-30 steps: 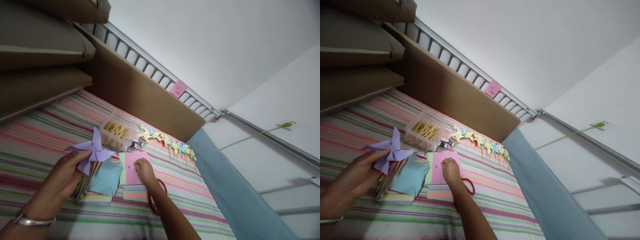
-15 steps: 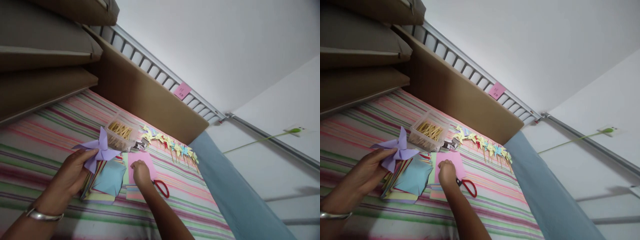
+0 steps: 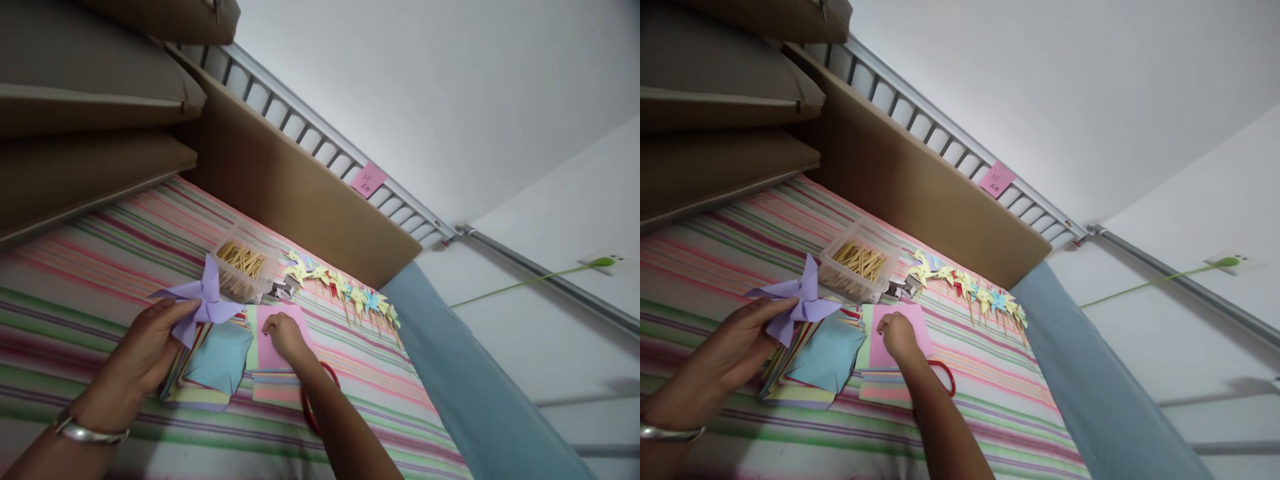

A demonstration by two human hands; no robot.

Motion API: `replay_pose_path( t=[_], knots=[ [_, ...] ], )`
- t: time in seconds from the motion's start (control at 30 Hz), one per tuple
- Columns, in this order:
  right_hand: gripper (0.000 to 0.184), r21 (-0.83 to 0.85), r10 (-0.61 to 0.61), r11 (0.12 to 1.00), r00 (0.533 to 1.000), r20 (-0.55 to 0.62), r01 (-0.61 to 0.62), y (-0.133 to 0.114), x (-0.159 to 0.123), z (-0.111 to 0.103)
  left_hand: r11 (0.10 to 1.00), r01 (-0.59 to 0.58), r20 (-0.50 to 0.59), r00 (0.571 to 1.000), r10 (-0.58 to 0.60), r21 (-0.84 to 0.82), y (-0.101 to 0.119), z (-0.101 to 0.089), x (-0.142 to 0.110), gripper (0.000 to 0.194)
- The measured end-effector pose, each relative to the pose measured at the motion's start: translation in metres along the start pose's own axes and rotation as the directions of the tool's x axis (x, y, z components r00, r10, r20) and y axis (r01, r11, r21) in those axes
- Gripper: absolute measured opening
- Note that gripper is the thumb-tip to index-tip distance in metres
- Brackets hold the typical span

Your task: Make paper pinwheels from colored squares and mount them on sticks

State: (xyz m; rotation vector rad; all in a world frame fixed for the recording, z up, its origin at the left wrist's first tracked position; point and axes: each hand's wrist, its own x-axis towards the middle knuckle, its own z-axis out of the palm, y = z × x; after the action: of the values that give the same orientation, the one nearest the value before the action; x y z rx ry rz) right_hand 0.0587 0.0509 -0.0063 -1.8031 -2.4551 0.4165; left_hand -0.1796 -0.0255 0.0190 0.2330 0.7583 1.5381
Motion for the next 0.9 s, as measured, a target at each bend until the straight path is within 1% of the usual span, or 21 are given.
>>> replay_pose_path(
  t=[0.17, 0.27, 0.37, 0.47, 0.57, 0.63, 0.7, 0.8, 0.9],
  knots=[
    [0.025, 0.021, -0.003, 1.0, 0.997, -0.073, 0.004, 0.0, -0.01, -0.003, 1.0, 0.009, -0.023, 1.0, -0.009, -0.007, 0.0, 0.001, 0.0, 0.02],
    [0.025, 0.01, 0.011, 1.0, 0.992, -0.123, -0.01, -0.003, -0.018, -0.005, 1.0, 0.008, -0.002, 1.0, -0.008, -0.01, 0.0, 0.003, 0.0, 0.02],
    [0.023, -0.004, 0.028, 1.0, 0.989, -0.145, -0.029, -0.006, -0.024, -0.004, 1.0, 0.013, 0.005, 1.0, -0.013, -0.02, 0.0, 0.003, -0.001, 0.02],
    [0.021, -0.013, 0.066, 0.998, 0.986, -0.151, -0.068, -0.01, -0.024, -0.002, 0.999, 0.004, -0.004, 1.0, -0.004, -0.032, 0.0, 0.002, -0.001, 0.019],
    [0.021, -0.013, 0.136, 0.99, 0.98, -0.146, -0.14, -0.013, -0.018, 0.002, 0.999, 0.019, 0.005, 1.0, -0.019, -0.028, 0.001, 0.001, -0.001, 0.022],
    [0.018, -0.01, 0.186, 0.982, 0.973, -0.136, -0.189, -0.014, -0.013, 0.005, 0.999, 0.039, 0.007, 0.999, -0.039, -0.018, 0.001, 0.002, -0.001, 0.024],
    [0.013, -0.005, 0.214, 0.976, 0.969, -0.12, -0.217, -0.014, -0.009, 0.008, 1.0, 0.027, 0.011, 1.0, -0.027, -0.012, 0.002, 0.003, -0.001, 0.024],
    [0.014, 0.006, 0.207, 0.978, 0.973, -0.1, -0.207, -0.014, -0.006, 0.013, 1.0, -0.015, 0.019, 1.0, 0.015, -0.009, 0.002, 0.005, -0.002, 0.018],
    [0.017, 0.028, 0.16, 0.987, 0.982, -0.097, -0.158, -0.016, -0.006, 0.016, 1.0, 0.004, 0.025, 1.0, -0.005, 0.013, 0.001, 0.006, -0.003, 0.015]
  ],
)
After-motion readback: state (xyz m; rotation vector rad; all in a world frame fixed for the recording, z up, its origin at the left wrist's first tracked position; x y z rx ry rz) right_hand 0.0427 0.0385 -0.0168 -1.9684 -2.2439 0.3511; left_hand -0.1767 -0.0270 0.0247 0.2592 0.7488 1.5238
